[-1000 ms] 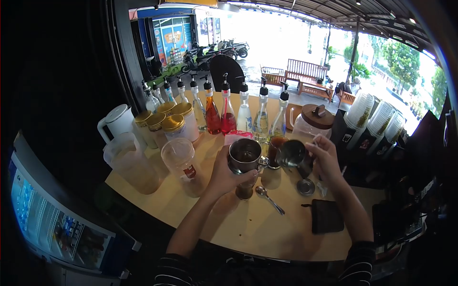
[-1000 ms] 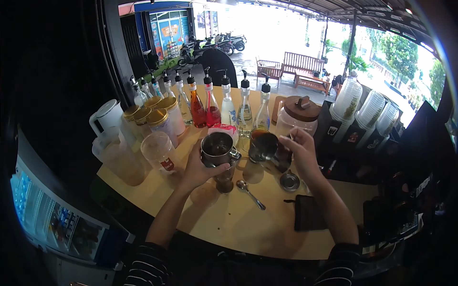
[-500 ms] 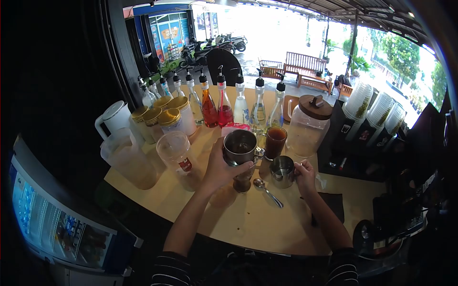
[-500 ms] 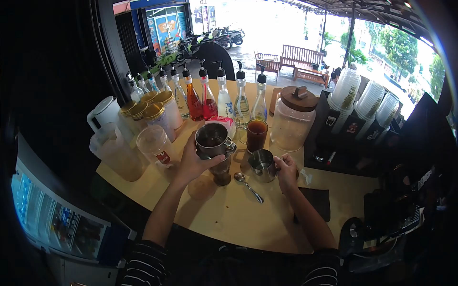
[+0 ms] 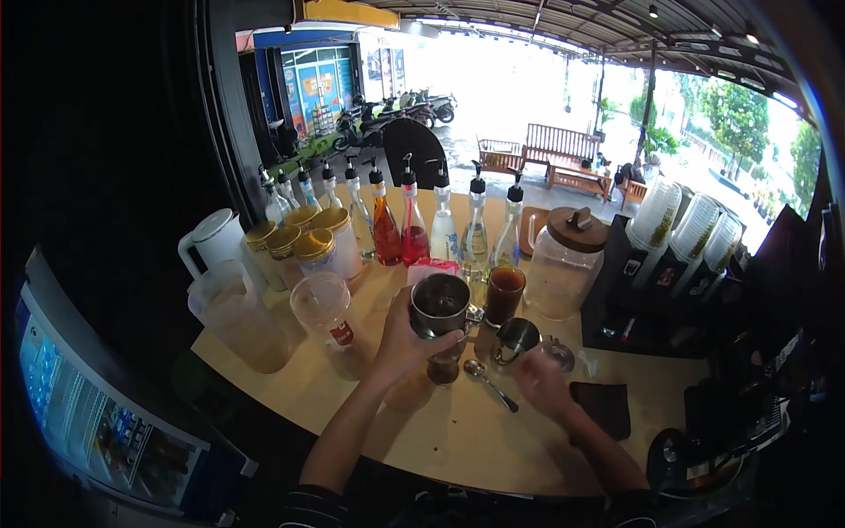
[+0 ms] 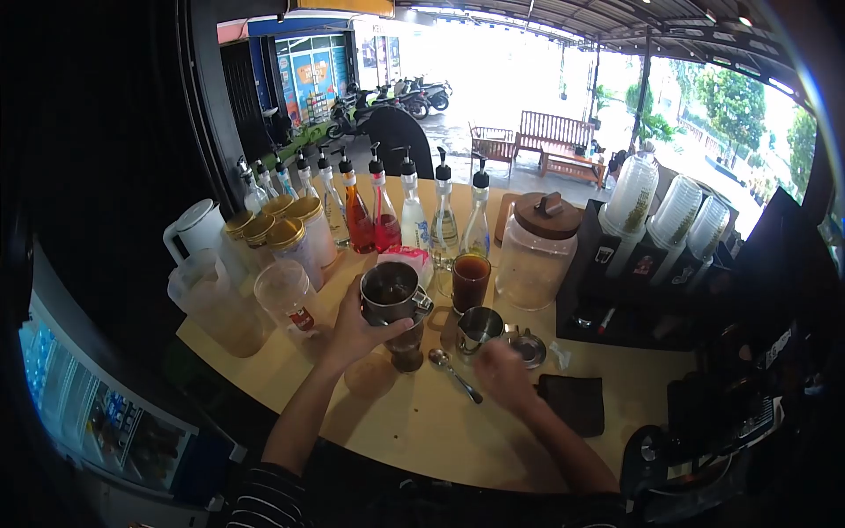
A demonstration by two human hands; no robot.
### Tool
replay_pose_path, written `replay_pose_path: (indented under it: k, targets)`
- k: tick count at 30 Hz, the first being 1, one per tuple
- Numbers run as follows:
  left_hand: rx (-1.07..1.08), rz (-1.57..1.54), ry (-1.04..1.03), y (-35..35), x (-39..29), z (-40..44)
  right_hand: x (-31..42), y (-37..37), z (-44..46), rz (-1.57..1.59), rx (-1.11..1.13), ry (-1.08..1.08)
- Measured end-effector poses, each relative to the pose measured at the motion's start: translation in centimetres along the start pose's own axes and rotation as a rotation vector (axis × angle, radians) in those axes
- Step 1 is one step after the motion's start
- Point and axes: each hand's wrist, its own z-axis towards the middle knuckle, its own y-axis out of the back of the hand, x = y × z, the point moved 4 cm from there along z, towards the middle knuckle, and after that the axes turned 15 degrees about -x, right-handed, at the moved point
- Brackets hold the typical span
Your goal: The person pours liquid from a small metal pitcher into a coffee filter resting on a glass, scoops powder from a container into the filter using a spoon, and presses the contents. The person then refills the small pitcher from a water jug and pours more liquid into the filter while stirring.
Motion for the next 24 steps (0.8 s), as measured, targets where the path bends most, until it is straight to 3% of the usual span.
replay_pose_path:
  k: [1, 2, 4, 11, 13, 17, 19, 22, 24]
  targets:
    - [-0.007, -0.007, -0.002, 0.0, 0.2, -0.1, 0.4, -1.0, -0.8, -0.05, 0.18, -0.01]
    - [-0.009, -0.008, -0.011, 0.0, 0.3, -0.1, 1.0, -1.4, -1.4, -0.05, 0.174, -0.003]
    - [-0.015, 0.004, -0.012, 0.0, 0.3, -0.1, 1.4, -3.0, -2.7, -0.296, 0.374, 0.02]
    - [0.007, 0.013, -0.005, 0.1, -0.6, -0.3, 0.9, -5.1, -3.3, -0.442, 0.424, 0.093]
    - [0.017, 0.0, 0.035, 0.1, -0.8, -0.2, 1.5, -4.2, -2.9, -0.432, 0.453, -0.099]
    - [0.016, -0.146, 0.181, -0.1, -2.0, -0.7, 4.5, 1.3, 1.1, -0.476, 0.35, -0.104]
    - [0.021, -0.11, 0.132, 0.0, -1.3, -0.4, 6.2, 4.4, 4.2, -0.275, 0.08, 0.069]
    - [0.029, -0.061, 0.09, 0.0, -1.2, -0.3, 11.7, 6.4, 8.1, -0.157, -0.076, 0.214]
    - [0.03, -0.048, 0.092, 0.1, -0.9, -0.4, 14.0, 5.7, 10.2, -0.243, 0.006, 0.304]
